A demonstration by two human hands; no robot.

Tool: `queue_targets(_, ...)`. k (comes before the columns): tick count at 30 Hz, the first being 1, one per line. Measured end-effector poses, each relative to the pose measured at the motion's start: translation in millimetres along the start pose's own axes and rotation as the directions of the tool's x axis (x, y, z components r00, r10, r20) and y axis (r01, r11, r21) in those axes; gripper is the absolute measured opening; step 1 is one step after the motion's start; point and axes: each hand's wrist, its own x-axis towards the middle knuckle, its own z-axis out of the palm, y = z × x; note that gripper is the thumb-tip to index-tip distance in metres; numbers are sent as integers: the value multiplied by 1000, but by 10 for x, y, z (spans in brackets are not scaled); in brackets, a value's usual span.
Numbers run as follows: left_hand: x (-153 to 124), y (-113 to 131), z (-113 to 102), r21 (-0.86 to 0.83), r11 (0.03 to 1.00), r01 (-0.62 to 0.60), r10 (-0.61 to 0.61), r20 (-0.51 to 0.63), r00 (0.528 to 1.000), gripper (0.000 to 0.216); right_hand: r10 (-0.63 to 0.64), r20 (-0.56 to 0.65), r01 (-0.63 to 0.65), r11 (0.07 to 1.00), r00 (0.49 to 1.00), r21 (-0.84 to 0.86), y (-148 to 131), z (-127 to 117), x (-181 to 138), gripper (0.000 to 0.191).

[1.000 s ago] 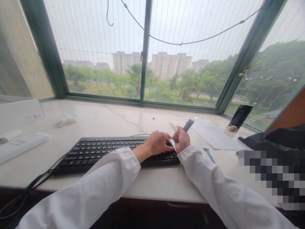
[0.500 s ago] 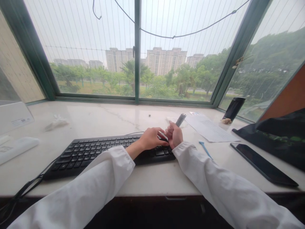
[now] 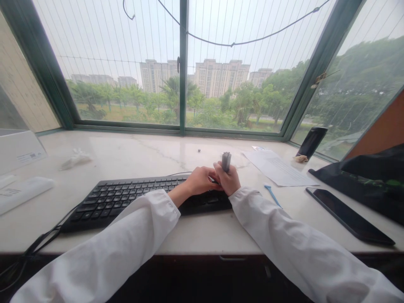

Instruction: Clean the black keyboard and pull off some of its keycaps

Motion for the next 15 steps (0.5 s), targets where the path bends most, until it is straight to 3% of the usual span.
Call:
queue_targets(10, 4, 7, -2, 11, 1000, -21, 20, 20, 1000, 19, -63, -15, 62, 996, 998, -67, -12, -16, -31, 39)
queue_targets(15, 11, -2, -10, 117, 993, 0, 1, -10, 1000, 20, -129, 11, 129, 987, 992, -99, -119, -15, -99, 41)
